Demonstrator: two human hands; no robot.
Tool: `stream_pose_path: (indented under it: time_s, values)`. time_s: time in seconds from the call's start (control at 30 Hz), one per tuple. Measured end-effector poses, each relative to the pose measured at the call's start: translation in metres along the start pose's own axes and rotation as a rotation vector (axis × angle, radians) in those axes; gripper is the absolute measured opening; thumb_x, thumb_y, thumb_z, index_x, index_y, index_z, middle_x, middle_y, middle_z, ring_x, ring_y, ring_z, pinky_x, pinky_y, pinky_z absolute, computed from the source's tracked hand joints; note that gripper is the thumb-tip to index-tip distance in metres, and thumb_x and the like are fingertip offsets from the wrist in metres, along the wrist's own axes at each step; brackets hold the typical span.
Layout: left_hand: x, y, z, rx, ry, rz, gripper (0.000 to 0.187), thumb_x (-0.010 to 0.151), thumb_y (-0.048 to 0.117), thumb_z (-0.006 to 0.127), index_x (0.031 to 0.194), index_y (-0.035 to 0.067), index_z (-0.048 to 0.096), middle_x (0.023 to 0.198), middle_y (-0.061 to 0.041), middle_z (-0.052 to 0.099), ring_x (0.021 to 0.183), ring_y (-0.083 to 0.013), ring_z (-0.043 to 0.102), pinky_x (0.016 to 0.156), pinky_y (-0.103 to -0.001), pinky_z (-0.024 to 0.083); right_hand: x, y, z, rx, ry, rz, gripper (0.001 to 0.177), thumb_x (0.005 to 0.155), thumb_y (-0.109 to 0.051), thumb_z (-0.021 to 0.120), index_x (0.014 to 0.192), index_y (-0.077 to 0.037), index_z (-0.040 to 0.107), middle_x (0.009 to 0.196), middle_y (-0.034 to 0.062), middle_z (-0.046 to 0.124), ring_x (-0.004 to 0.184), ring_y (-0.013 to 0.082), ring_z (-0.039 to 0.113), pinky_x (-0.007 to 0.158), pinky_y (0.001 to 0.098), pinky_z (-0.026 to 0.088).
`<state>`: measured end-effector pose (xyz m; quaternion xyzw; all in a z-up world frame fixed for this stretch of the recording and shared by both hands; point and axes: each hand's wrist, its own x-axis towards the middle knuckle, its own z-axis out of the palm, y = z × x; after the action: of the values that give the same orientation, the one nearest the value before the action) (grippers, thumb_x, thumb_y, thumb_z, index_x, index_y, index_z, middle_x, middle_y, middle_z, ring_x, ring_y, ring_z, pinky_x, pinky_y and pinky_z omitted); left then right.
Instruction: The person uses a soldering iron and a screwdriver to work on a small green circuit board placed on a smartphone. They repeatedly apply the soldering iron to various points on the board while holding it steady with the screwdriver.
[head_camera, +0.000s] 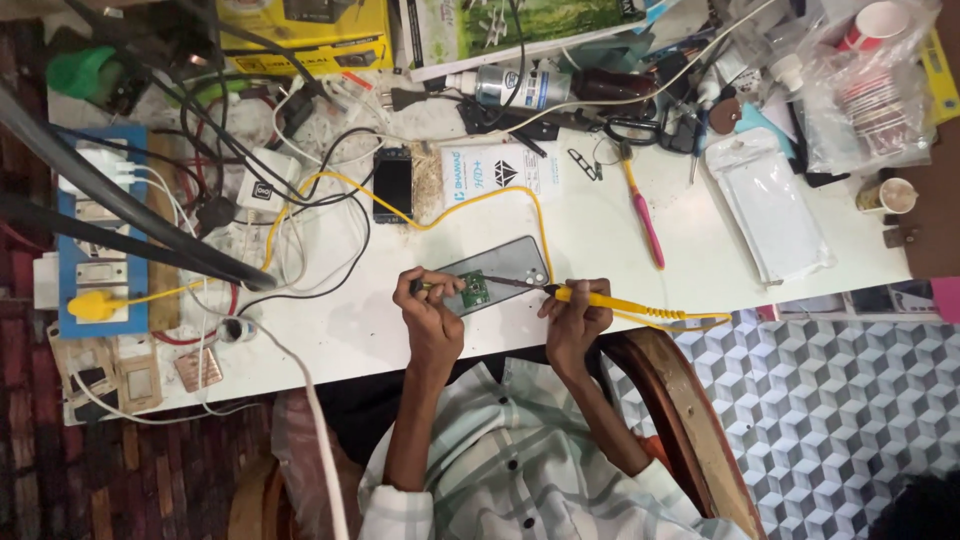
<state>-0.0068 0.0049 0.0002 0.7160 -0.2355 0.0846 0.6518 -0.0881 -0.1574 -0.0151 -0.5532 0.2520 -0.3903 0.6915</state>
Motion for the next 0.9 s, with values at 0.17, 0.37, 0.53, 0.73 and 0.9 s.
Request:
stream_pose_path:
  time_s: [0.17, 0.37, 0.53, 0.73, 0.9]
  values:
    - [0.003, 0.000, 0.000, -0.020, -0.016, 0.005, 0.064, 0.085, -0.024, 0.029, 0.141, 0.006, 0.022, 0.102, -0.015, 0.052, 0.091, -0.0210, 0.055, 0.092, -0.033, 0.050, 0.001, 0.003, 0.003, 0.039, -0.025, -0.035, 0.027, 0.112, -0.022, 0.050, 0.097, 0.000, 0.050, 0.062, 0.0046, 0.048, 0.047, 0.0111, 0.045, 0.050, 0.0287, 0.049]
    - [0.000, -0.006, 0.000, -0.009, -0.025, 0.005, 0.064, 0.085, -0.024, 0.030, 0.140, 0.007, 0.022, 0.102, -0.014, 0.056, 0.089, -0.0204, 0.053, 0.091, -0.033, 0.049, 0.001, 0.013, -0.004, 0.105, -0.022, -0.044, 0.025, 0.113, -0.020, 0.050, 0.097, -0.001, 0.047, 0.062, 0.0046, 0.046, 0.048, 0.0111, 0.047, 0.050, 0.0273, 0.048]
    - [0.000, -0.007, 0.000, -0.027, -0.019, 0.000, 0.066, 0.082, -0.024, 0.029, 0.140, 0.007, 0.022, 0.101, -0.015, 0.053, 0.090, -0.0215, 0.055, 0.091, -0.033, 0.049, 0.001, 0.015, -0.004, 0.108, -0.032, -0.029, 0.025, 0.112, -0.020, 0.051, 0.097, -0.002, 0.045, 0.063, 0.0036, 0.047, 0.048, 0.0102, 0.046, 0.049, 0.0266, 0.048]
    - [-0.004, -0.006, 0.000, -0.035, -0.026, 0.015, 0.064, 0.086, -0.024, 0.029, 0.141, 0.008, 0.021, 0.102, -0.015, 0.053, 0.090, -0.0213, 0.054, 0.093, -0.033, 0.050, -0.003, 0.014, -0.006, 0.065, -0.057, -0.071, 0.024, 0.113, -0.019, 0.050, 0.097, -0.001, 0.046, 0.064, 0.0040, 0.048, 0.049, 0.0095, 0.047, 0.049, 0.0257, 0.048]
    - [-0.001, -0.007, 0.000, -0.046, -0.020, 0.001, 0.065, 0.085, -0.025, 0.028, 0.141, 0.007, 0.021, 0.101, -0.016, 0.055, 0.090, -0.0212, 0.053, 0.092, -0.034, 0.049, -0.002, 0.012, -0.004, 0.027, -0.033, -0.075, 0.023, 0.113, -0.017, 0.050, 0.097, -0.001, 0.046, 0.068, 0.0053, 0.050, 0.049, 0.0090, 0.047, 0.049, 0.0260, 0.048]
